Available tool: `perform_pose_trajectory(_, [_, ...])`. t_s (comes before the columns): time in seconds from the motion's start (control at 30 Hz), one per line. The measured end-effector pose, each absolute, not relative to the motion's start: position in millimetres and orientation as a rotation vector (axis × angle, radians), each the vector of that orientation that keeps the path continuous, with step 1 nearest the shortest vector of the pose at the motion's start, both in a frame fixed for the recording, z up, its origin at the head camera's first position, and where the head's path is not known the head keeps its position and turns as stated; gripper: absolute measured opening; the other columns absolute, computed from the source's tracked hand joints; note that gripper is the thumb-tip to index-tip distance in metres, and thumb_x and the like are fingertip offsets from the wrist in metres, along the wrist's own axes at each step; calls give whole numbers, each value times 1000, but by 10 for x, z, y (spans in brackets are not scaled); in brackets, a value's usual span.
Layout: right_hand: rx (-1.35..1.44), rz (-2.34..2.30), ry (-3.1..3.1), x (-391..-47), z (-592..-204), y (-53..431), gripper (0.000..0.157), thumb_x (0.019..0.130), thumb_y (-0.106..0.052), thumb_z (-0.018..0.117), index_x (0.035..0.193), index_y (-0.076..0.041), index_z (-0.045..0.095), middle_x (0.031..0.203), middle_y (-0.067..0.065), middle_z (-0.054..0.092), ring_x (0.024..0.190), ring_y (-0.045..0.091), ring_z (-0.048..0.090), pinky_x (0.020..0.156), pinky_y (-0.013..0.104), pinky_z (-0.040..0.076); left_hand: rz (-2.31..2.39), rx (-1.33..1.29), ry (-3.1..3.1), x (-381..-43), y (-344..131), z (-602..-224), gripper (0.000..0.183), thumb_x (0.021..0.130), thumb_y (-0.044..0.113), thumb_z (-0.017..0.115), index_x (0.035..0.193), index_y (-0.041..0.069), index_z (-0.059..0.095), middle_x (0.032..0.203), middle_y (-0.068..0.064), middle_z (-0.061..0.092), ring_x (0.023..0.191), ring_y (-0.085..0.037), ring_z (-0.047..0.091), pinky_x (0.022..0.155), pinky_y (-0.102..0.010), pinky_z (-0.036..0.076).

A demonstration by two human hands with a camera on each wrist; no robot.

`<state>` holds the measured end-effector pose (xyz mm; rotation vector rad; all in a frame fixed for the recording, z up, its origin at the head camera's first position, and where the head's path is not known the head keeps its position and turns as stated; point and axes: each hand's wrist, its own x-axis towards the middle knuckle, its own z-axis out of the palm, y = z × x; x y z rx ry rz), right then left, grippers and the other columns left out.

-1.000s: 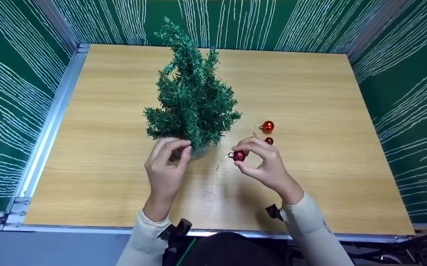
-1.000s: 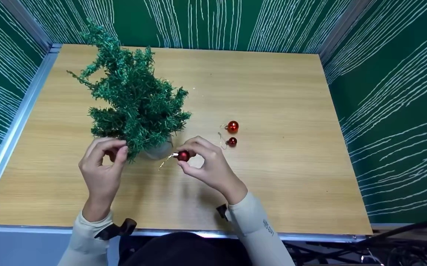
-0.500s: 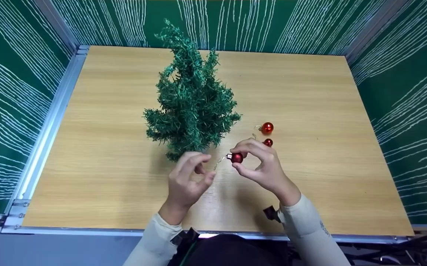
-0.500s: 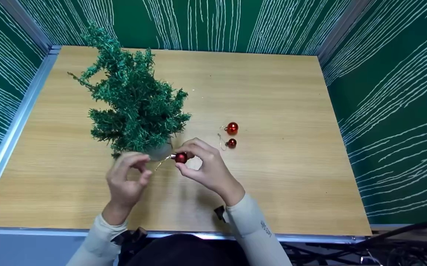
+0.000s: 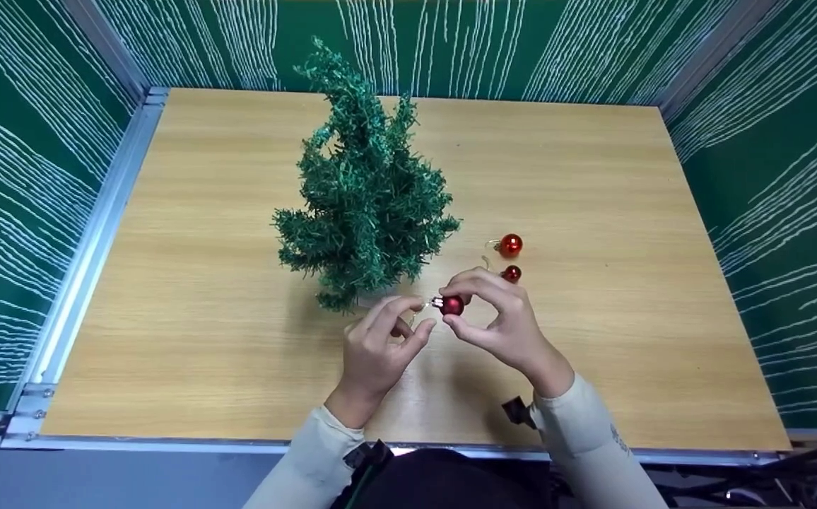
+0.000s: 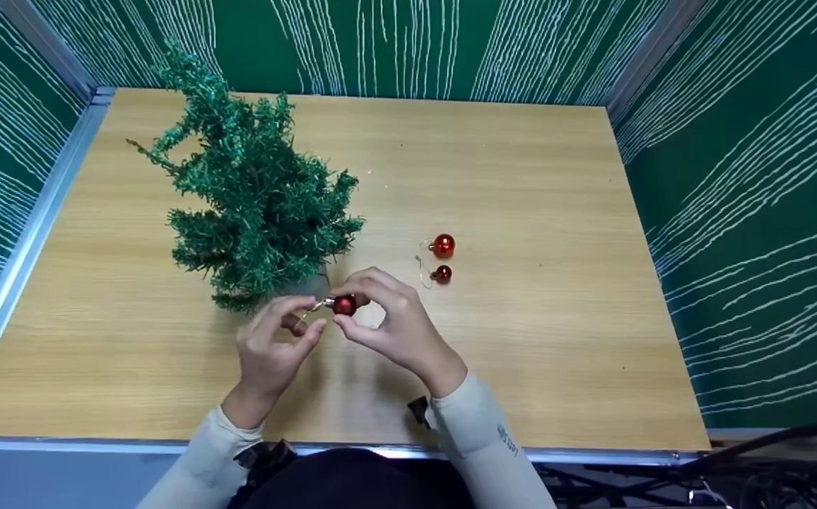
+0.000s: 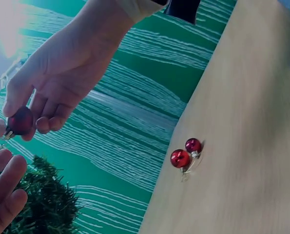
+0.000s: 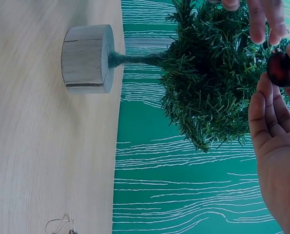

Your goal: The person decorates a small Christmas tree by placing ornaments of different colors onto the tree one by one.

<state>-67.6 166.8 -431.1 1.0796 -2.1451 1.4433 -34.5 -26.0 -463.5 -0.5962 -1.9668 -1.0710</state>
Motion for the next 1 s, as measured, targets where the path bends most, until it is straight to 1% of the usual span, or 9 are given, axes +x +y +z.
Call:
perform_pose_trajectory(0.1, [1075,1443,-2142,-671,-4321,1665,28,75,2,76,103,-4,72,95,8,69,81,17,61,74,19,51,-1083,-584,-1981,-340,-244,-4634,15,90,20,72,98,8,69,89,-3,71,56,-7,63,53,-14,52])
perform_pose_trajectory(0.27, [1077,1455,-2139,-667,-4336,1658,28,75,3,76,103,-3,72,95,9,69,80,16,61,73,19,51,-1102,-562,-1967,-342,-236,-4620,7,90,15,70,93,8,70,87,-2,71,57,-8,61,52,-15,51])
perform_pose_trajectory(0.43, [1089,1472,-2127,-667,-4366,1654,29,75,3,77,103,-2,71,95,9,68,80,17,61,72,19,51,-1131,-555,-1944,-351,-246,-4604,6,92,14,68,92,8,70,85,-1,71,57,-6,60,51,-13,49])
perform_pose_trajectory(0.63, [1072,1495,-2121,-652,-4407,1647,30,72,6,78,101,-2,71,95,11,69,80,18,61,73,19,51,-1149,-574,-1925,-360,-250,-4556,5,92,12,67,93,8,70,87,-2,72,58,-6,60,51,-12,48])
perform_pose_trajectory(0.73, [1061,1509,-2120,-615,-4363,1619,30,71,9,77,99,1,71,93,13,69,80,19,61,74,19,51,-1149,-587,-1921,-367,-243,-4533,5,92,12,67,93,8,69,87,-2,72,58,-6,61,52,-12,48])
perform_pose_trajectory(0.87, [1069,1532,-2122,-554,-4241,1555,29,69,14,75,96,5,68,91,16,68,78,20,61,72,22,52,-1149,-600,-1920,-373,-240,-4520,5,92,12,67,92,7,70,87,-3,72,58,-7,61,53,-11,48])
perform_pose_trajectory(0.93, [1080,1540,-2118,-532,-4208,1527,30,69,15,74,96,6,67,91,16,68,78,20,60,71,23,52,-1141,-602,-1927,-373,-240,-4515,6,91,12,68,91,7,70,86,-3,72,59,-7,61,53,-11,48])
perform_pose_trajectory(1.0, [1088,1539,-2119,-544,-4284,1526,31,69,14,75,97,4,67,93,15,68,78,20,61,72,23,52,-1136,-607,-1935,-371,-241,-4509,6,91,13,68,90,7,70,85,-3,71,60,-7,62,54,-11,49])
